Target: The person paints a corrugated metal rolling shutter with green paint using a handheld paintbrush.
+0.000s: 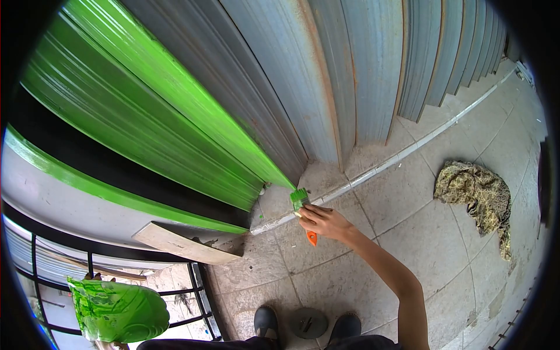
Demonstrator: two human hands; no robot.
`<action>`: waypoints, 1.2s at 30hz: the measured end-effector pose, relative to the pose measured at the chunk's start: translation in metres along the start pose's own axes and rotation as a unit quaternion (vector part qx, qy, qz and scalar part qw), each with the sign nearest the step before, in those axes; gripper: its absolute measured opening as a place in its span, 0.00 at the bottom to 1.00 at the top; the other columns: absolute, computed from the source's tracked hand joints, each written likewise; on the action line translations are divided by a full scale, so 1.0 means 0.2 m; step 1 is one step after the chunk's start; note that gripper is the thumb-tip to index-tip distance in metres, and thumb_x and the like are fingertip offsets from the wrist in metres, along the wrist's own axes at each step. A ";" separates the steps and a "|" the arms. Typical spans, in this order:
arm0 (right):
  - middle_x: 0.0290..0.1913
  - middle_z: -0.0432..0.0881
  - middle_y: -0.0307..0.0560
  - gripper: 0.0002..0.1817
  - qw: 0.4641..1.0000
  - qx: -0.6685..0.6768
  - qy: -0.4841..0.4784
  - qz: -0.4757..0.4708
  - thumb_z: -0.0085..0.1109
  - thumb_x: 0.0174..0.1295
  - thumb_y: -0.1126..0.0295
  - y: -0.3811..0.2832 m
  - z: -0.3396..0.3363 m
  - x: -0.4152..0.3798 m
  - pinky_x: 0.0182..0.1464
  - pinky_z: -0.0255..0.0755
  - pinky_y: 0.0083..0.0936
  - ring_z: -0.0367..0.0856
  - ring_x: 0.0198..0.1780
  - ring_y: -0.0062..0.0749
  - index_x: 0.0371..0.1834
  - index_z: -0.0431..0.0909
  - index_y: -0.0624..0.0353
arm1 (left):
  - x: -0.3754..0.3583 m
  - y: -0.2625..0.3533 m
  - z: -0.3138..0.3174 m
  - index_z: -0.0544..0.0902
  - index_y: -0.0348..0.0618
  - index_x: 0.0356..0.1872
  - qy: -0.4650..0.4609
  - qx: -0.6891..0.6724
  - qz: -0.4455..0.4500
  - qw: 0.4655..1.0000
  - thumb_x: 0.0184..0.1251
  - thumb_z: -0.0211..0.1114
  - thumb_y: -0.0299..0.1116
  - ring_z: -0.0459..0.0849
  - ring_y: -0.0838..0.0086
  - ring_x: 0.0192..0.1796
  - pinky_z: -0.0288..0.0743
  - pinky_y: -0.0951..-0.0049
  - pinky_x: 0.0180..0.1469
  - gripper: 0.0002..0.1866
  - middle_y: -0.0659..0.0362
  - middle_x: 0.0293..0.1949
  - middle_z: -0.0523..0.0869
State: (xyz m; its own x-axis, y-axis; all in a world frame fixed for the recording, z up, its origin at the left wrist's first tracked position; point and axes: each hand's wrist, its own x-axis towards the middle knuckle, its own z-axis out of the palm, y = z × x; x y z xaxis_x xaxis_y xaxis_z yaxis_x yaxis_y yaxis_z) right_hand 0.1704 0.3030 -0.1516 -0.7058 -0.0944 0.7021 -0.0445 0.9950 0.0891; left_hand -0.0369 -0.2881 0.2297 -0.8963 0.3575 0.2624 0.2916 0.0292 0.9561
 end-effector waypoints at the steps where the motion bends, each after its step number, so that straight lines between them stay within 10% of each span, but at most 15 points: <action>1: 0.57 0.78 0.46 0.08 1.000 -0.010 0.029 -0.004 0.66 0.58 0.69 0.02 -0.05 0.08 0.60 0.81 0.23 0.81 0.58 0.34 0.37 0.76 0.54 | 0.00 0.01 0.03 0.64 0.42 0.70 -0.011 0.005 -0.005 1.000 0.42 0.78 0.41 0.74 0.55 0.61 0.72 0.54 0.61 0.49 0.51 0.62 0.73; 9: 0.63 0.75 0.48 0.13 0.963 -0.014 0.270 0.014 0.68 0.56 0.62 0.07 -0.37 0.51 0.63 0.79 0.26 0.80 0.60 0.34 0.41 0.78 0.52 | 0.03 0.01 0.02 0.65 0.43 0.70 0.049 0.006 -0.032 0.998 0.45 0.76 0.45 0.76 0.57 0.60 0.74 0.55 0.60 0.48 0.50 0.60 0.74; 18: 0.54 0.79 0.44 0.09 0.999 0.012 -0.029 0.029 0.65 0.59 0.66 -0.04 0.04 -0.04 0.60 0.81 0.22 0.81 0.58 0.33 0.39 0.76 0.52 | 0.04 0.00 -0.05 0.64 0.42 0.70 0.034 0.002 -0.017 0.999 0.46 0.75 0.45 0.75 0.56 0.61 0.74 0.54 0.60 0.48 0.50 0.61 0.72; 27: 0.60 0.77 0.47 0.10 0.960 0.004 0.277 0.037 0.68 0.58 0.65 0.04 -0.39 0.50 0.59 0.82 0.25 0.82 0.57 0.34 0.40 0.78 0.50 | 0.03 0.02 0.06 0.64 0.43 0.70 -0.026 0.008 -0.009 1.000 0.42 0.78 0.43 0.75 0.55 0.62 0.74 0.53 0.60 0.50 0.51 0.62 0.73; 36: 0.59 0.79 0.41 0.14 0.998 0.045 0.004 0.049 0.69 0.54 0.70 -0.03 -0.06 0.02 0.54 0.84 0.22 0.82 0.58 0.32 0.44 0.80 0.49 | 0.02 0.02 0.05 0.65 0.44 0.69 -0.005 0.007 -0.019 1.000 0.50 0.74 0.43 0.75 0.57 0.60 0.73 0.55 0.60 0.43 0.51 0.61 0.74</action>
State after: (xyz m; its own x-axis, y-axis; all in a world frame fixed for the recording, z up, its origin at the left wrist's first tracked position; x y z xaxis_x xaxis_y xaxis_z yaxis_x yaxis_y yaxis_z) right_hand 0.1768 0.2959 -0.1402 -0.7038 0.0041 0.7104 -0.0383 0.9983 -0.0437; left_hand -0.0363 -0.2764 0.2327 -0.9032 0.3656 0.2249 0.2624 0.0555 0.9634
